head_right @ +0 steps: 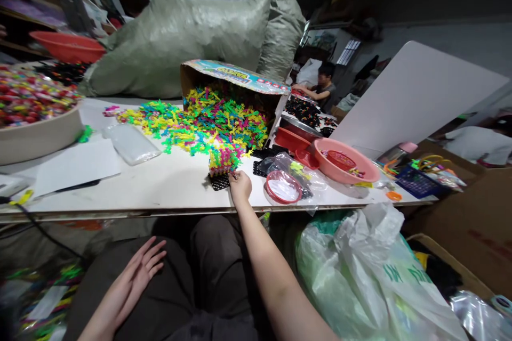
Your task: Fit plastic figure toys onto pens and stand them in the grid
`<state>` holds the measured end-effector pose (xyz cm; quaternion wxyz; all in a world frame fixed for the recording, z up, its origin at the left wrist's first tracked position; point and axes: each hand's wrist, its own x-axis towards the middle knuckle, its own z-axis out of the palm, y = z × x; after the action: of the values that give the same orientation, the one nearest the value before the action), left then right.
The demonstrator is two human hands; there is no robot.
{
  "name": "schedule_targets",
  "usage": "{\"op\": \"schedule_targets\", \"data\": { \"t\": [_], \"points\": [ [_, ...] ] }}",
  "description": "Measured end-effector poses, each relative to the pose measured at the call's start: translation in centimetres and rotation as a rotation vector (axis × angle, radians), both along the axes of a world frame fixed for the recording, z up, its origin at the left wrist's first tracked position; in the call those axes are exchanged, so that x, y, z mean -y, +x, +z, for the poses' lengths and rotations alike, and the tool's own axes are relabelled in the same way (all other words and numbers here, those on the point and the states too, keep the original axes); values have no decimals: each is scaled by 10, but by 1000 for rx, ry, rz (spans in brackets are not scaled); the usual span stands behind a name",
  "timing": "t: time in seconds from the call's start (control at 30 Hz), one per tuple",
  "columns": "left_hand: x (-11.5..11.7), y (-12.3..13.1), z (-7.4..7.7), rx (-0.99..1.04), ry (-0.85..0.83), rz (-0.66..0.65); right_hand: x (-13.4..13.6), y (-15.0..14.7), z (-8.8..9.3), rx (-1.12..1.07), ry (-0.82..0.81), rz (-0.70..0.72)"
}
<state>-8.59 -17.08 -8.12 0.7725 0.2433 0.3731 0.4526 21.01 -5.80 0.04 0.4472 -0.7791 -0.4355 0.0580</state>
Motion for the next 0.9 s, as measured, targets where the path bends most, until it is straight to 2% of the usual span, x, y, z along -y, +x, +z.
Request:
{"op": "schedule_targets", "data": {
  "t": [0.13,0.23,0.3,0.37,0.4,0.5,0.53,0.6,0.67,0.73,0.8,0.9],
  "points": [
    [-5,-3,-8,29,-43,23,2,-4,3,45,-26,-5],
    [-7,1,0,18,-104,91,2,-6,3,75,-38,17],
    [-7,12,17,-30,-72,170,2,-7,1,97,-43,29],
    [-9,32,43,-91,44,213,2,-8,-1,120,-36,34],
    [-14,45,57,-126,120,194,2,-9,-2,129,-29,34],
    [-42,89,97,-257,403,-7,4,-11,-1,113,-4,53],
    [-56,104,107,-325,503,-79,5,-12,0,94,2,63],
    [-84,134,118,-514,681,-127,5,-12,0,88,10,79],
    [-106,160,119,-758,799,-74,5,-10,0,114,13,63],
    [-119,179,113,-994,855,-5,4,-8,-2,132,12,48],
    [-122,189,106,-1153,885,26,4,-6,-3,136,6,47],
    [-119,196,98,-1244,897,54,4,-4,-4,122,10,65]
  ]
}}
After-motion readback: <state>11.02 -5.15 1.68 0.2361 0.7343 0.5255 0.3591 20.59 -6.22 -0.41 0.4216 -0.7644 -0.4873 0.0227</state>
